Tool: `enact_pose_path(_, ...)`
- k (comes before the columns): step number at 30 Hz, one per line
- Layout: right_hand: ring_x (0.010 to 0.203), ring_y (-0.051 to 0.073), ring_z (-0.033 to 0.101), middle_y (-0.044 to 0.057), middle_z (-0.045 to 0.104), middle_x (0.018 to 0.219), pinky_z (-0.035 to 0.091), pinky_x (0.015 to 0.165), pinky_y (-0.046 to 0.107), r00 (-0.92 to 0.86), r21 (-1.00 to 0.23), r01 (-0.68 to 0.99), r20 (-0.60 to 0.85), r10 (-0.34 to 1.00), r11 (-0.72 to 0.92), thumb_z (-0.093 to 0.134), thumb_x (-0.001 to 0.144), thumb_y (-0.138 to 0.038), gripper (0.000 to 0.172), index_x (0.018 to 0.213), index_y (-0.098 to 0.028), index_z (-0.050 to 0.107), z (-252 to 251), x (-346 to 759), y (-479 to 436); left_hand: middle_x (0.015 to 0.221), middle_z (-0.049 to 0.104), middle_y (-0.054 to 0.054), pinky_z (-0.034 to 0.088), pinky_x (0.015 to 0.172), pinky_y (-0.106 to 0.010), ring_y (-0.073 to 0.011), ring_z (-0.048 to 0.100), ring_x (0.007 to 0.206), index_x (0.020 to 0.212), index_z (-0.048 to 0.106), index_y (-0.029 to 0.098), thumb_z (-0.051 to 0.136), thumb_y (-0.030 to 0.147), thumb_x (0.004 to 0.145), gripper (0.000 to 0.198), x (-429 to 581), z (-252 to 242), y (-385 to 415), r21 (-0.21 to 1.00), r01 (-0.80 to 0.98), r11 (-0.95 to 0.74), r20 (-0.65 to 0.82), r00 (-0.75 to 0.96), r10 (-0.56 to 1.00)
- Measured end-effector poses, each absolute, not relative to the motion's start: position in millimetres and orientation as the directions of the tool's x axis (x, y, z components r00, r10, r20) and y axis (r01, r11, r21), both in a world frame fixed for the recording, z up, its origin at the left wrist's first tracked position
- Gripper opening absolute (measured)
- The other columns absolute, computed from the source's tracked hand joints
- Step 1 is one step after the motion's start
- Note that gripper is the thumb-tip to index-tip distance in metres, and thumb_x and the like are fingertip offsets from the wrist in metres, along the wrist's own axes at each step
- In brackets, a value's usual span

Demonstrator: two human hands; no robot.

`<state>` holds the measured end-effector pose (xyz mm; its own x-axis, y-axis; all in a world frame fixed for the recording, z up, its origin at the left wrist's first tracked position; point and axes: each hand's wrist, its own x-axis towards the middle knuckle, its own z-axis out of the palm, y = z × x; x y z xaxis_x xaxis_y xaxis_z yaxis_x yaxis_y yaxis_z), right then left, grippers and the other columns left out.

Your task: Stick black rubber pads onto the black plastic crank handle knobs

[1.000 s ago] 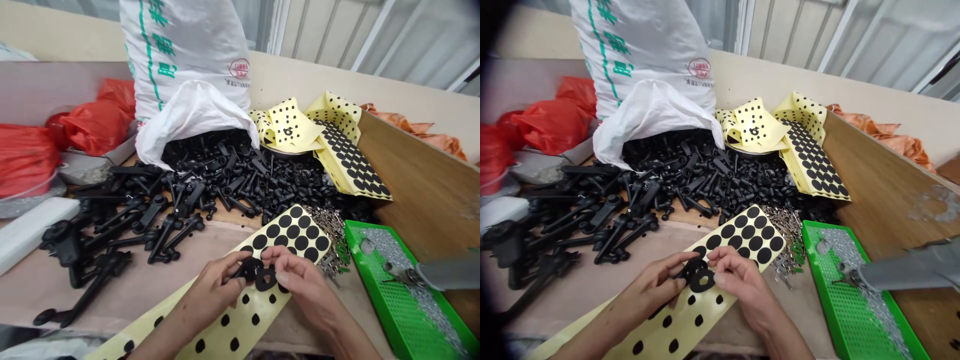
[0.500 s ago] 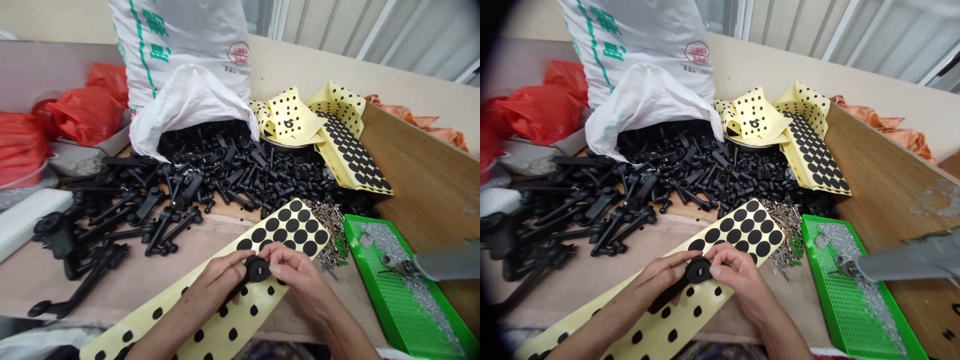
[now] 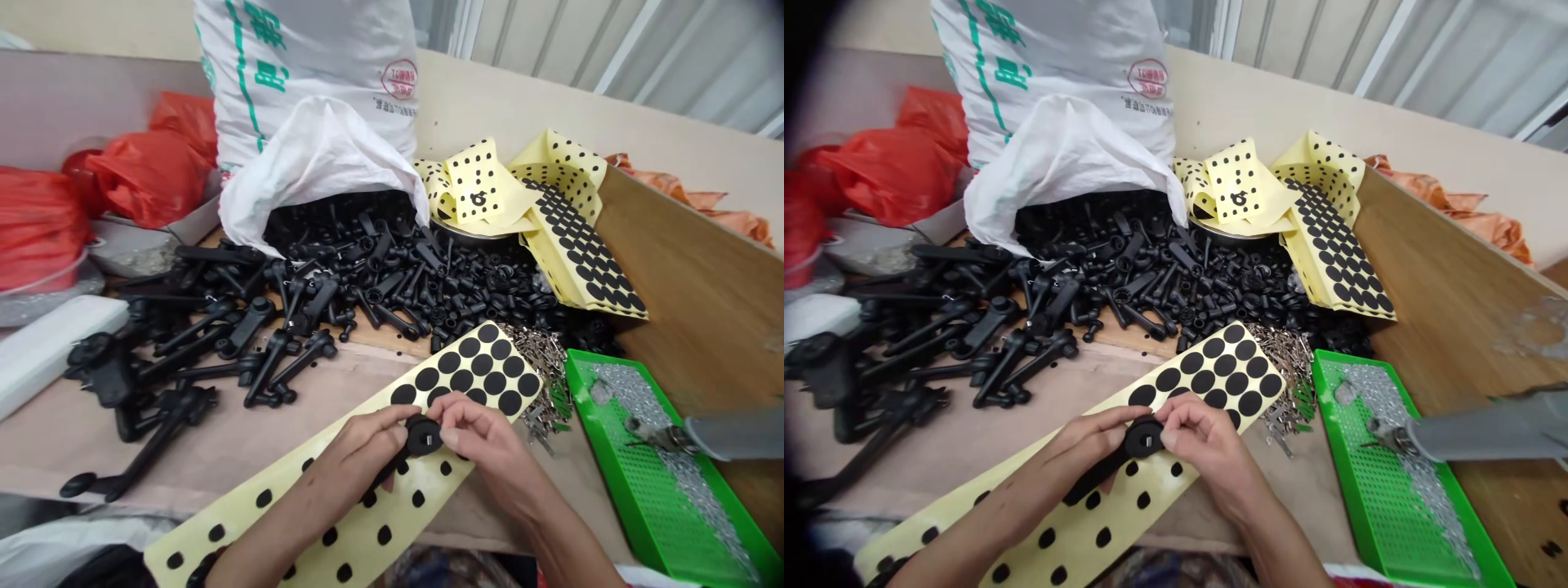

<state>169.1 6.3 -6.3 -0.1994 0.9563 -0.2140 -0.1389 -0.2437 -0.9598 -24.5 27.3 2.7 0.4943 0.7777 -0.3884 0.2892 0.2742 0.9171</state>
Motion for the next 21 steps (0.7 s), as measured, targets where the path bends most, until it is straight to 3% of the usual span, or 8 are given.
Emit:
enact_pose_path(7,0.083,0.016,0.050,0.004,0.055,0.092,0.038,0.071,0.025,-0.188,-0.970,-0.087,-0.208,0.960,-0.227,0.066,0.071,-0.027,0.014,0.064,-0.017,0.059,-6,167,7,0.059,0.046,0.006,0.038,0.050,-0.020,-0.0104,0.046,0.052,0.118,0.055,0.015,0.051,0.043,0.083,0.045,-21,-8,27,0.933,0.241,0.267,-0.356,0.514,0.780)
enact_pose_path(13,0.080,0.016,0.052,0.003,0.058,0.086,0.041,0.069,0.024,-0.126,-0.978,-0.065,-0.186,0.974,-0.196,0.070,0.069,-0.026,0.015,0.062,-0.017,0.061,-4,161,5,0.055,0.042,0.008,0.032,0.042,-0.018,-0.0074,0.038,0.044,0.105,0.059,0.015,0.052,0.037,0.082,0.032,-18,-17,24,0.948,0.208,0.239,-0.311,0.454,0.835)
enact_pose_path(21,0.076,0.017,0.064,0.009,0.068,0.090,0.047,0.083,0.035,-0.286,-0.778,-0.457,-0.331,0.899,-0.431,0.064,0.079,-0.026,0.017,0.084,-0.012,0.071,-21,166,2,0.059,0.052,0.004,0.036,0.042,-0.019,-0.0078,0.040,0.044,0.104,0.058,0.015,0.055,0.042,0.079,0.037,-25,-18,16,0.948,0.110,0.299,-0.318,0.386,0.866)
